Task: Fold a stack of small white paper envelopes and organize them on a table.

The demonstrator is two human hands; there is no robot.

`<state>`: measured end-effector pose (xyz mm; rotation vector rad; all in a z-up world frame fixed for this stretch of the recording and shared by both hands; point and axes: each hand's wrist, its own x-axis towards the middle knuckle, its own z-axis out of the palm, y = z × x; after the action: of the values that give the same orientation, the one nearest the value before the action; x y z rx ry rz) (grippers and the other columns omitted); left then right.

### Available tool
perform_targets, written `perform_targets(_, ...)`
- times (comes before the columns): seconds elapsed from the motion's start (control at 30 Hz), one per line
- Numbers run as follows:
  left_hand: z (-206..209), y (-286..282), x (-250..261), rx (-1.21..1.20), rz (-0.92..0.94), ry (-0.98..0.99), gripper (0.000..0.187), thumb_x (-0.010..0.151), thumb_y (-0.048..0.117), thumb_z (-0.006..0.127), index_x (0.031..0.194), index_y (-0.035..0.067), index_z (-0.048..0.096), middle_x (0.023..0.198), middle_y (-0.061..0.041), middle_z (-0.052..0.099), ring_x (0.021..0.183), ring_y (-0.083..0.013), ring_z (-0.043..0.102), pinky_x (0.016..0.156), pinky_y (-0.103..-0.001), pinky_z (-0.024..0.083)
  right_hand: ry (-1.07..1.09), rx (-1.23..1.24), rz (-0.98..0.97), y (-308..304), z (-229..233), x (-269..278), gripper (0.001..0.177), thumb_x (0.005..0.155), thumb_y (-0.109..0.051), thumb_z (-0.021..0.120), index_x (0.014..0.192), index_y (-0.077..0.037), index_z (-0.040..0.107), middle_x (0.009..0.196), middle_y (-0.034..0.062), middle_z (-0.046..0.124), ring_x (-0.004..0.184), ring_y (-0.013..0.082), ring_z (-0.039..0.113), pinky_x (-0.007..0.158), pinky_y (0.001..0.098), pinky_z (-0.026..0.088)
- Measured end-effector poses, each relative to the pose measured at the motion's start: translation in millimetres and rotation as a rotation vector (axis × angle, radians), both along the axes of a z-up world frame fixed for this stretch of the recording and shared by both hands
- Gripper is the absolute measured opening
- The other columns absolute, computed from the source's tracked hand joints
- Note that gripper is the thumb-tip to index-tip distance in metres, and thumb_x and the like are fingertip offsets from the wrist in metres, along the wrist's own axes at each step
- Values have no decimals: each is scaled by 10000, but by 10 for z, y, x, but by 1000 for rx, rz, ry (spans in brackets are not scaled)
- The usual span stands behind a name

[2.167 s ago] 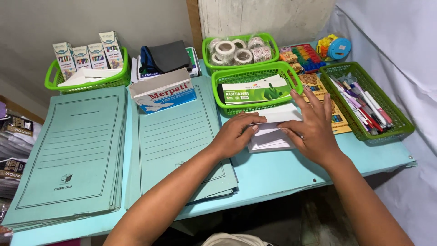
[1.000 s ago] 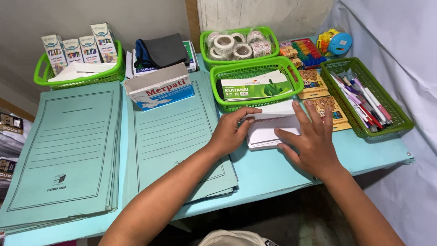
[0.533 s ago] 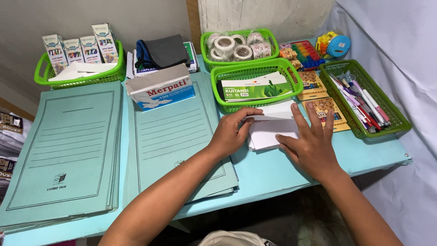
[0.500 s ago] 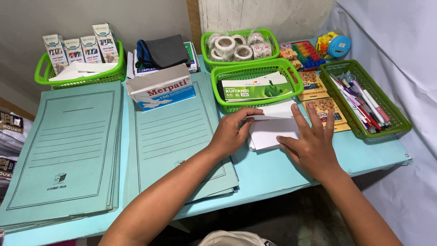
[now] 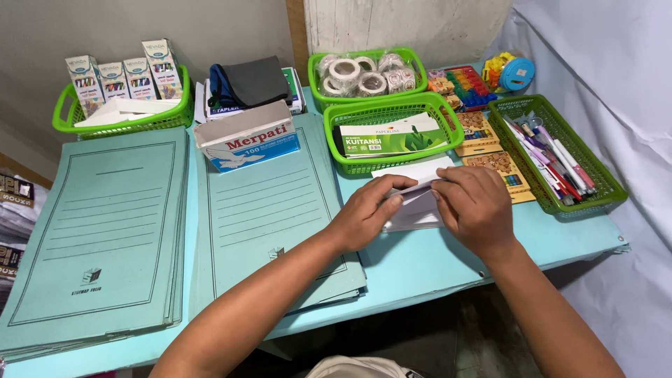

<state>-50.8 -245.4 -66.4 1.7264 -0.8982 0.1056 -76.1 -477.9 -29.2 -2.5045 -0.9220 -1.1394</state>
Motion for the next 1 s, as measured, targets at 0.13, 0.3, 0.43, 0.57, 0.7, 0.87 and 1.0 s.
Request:
perform_targets(0.13,205,-21,-61,6,20,-15,505,909,177,743,1342,29,530,1250,-169,645,1148,-310,659,969,-413,520,-25,-1,-9,18,-43,33,222,809,-35,793,1008,-65,702,1089,58,713,1002,267,674,886,423,498)
perform_targets(0.3,-84,-76,77,-17,144,68,298,962,-11,579,1244,54,648,1148,-135,731,1059,-253,740,920,-350,579,-145,41,-52,51,-72,-34,217,826,-71,808,1004,-83,684,1035,84,689,974,281,658,855,430,484)
perform_targets(0.43,-48,-71,104,-92,158,130,231,988,-31,561,1184,44,656,1117,-130,738,1025,-242,751,890,-327,593,-152,66,-10,-69,-347,-103,203,843,-105,826,990,-103,686,1008,72,654,955,275,627,845,426,474)
perform_targets(0.57,-65,-65,100,-137,157,91,267,981,-62,532,1209,36,630,1165,-135,735,1079,-256,745,922,-335,590,158,-51,27,10,-258,-155,275,791,-118,796,1051,-74,719,1066,70,681,977,265,624,860,408,475)
perform_targets(0.7,-31,-50,97,-161,155,40,263,989,-62,523,1215,34,619,1209,-142,735,1087,-258,742,932,-342,592,252,-92,39,3,-257,-123,316,773,-132,777,1080,-72,732,1056,55,703,992,260,631,892,417,469)
perform_targets(0.87,31,-29,69,-93,187,90,254,990,-42,534,1207,46,631,1105,-139,742,984,-258,762,850,-351,595,335,-79,53,-86,-250,-82,289,782,-154,775,1069,-121,757,1016,31,707,980,244,638,866,410,475)
perform_targets(1.0,66,-22,52,-87,193,60,275,976,-48,525,1202,60,638,1094,-141,719,958,-267,760,817,-355,600,407,-104,29,-46,-132,-101,266,771,-185,786,1033,-140,778,984,37,705,946,259,635,841,414,487)
